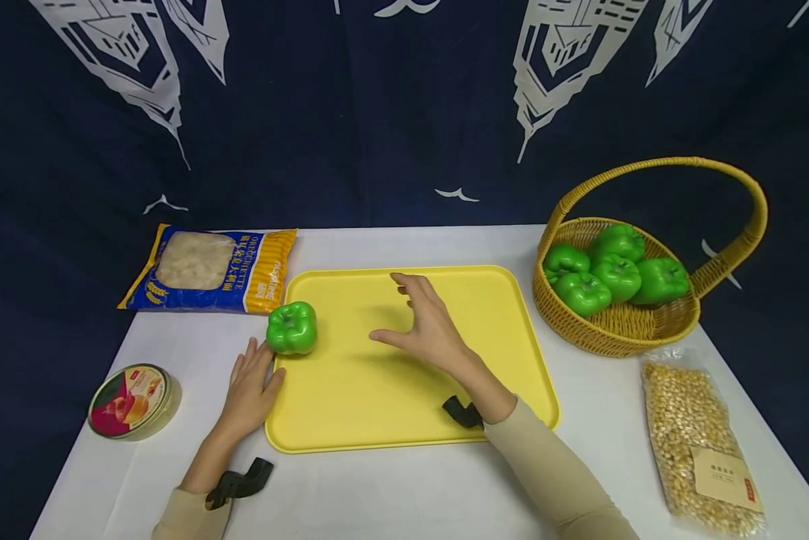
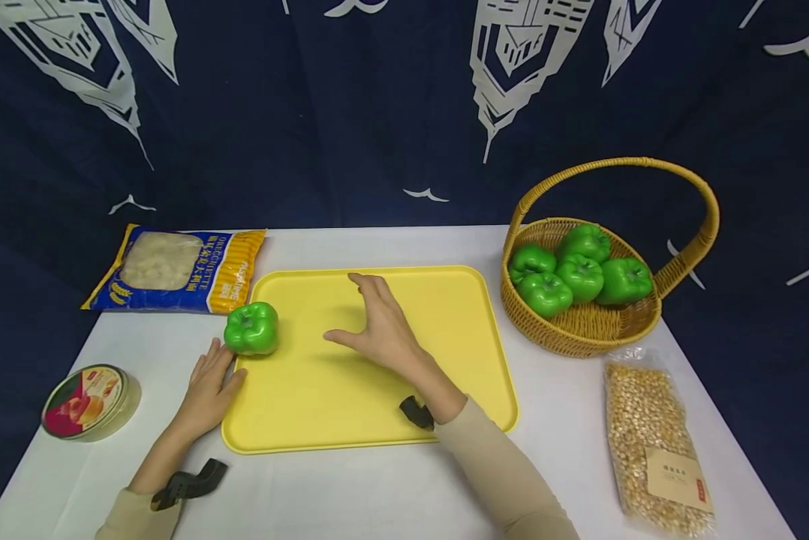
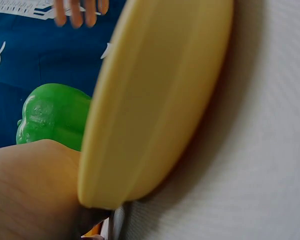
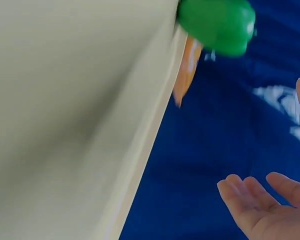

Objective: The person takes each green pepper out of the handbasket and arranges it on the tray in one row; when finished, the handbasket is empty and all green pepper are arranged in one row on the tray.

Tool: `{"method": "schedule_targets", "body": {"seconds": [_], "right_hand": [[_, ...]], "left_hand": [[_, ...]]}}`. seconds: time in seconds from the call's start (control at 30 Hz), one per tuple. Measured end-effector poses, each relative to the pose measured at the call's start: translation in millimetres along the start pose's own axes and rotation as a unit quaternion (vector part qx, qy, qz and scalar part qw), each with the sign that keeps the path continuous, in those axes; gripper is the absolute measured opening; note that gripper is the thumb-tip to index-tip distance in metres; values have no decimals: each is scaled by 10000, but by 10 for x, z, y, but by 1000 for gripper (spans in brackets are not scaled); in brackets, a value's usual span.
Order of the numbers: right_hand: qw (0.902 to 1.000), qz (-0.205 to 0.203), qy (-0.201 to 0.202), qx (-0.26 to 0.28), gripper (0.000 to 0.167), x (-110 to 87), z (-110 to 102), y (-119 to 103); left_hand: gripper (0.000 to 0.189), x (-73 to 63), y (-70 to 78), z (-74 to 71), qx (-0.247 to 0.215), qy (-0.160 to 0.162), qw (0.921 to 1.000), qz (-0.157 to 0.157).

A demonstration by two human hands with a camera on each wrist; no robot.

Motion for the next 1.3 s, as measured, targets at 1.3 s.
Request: {"method": "schedule_targets", "body": {"seconds": [1.3], "right_hand": [[9027, 3329, 2613, -771, 86, -1168, -2188, 1277]], "left_hand": [[56, -5, 29, -11, -53, -40, 10000, -55]]}}
Point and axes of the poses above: each hand's wrist, its own x-axis towards the middle knuckle, its own z-axis out of the palm, y = z × x, the point moved 4 cm from there along x, towards the middle knuckle, and after that the axes turned 4 degrees about -z, right-handed, at the moved point
